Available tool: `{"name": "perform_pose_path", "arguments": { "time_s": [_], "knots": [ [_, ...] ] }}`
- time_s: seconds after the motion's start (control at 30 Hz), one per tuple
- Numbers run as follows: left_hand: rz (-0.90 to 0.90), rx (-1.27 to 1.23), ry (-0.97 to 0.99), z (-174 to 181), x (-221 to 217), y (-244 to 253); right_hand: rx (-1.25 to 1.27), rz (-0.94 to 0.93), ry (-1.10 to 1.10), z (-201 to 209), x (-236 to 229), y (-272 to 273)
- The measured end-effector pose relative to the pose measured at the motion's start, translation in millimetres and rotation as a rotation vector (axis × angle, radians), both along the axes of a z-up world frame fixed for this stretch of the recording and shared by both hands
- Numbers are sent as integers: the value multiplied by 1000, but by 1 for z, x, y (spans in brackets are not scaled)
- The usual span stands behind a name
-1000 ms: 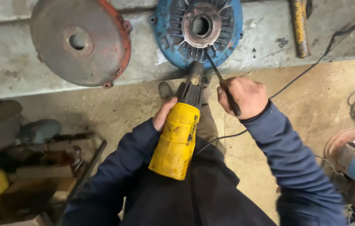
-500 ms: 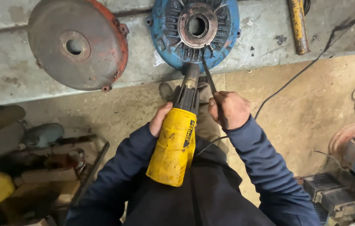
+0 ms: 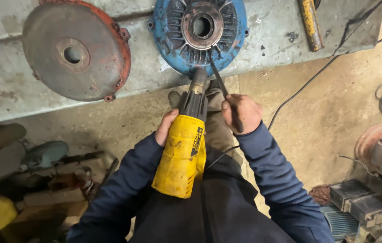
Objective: The person uses a yellow heat gun to apply heat to a blue mechanical component on a metal workbench. They then use a metal scraper to remove residue from the heated surface, repeating the process of heating and scraping across the component.
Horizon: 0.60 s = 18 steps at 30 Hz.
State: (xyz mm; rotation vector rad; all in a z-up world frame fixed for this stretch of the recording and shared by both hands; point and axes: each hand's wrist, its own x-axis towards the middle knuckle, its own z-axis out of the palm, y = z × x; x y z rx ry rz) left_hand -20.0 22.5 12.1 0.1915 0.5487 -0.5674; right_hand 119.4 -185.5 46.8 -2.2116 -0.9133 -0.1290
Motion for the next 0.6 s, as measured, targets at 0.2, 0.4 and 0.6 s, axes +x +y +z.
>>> {"name": "perform_pose_path", "arguments": {
  "time_s": [0.2,0.4,0.6],
  "knots": [
    [-30,47,10,-3,-1,1,31,-18,23,11,-1,7],
    [-28,27,30,-8,-1,1,67,-14,33,9,-7,5],
    [-40,9,20,-11,0,2,93,-62,69,-3,-10,0]
  ]
}}
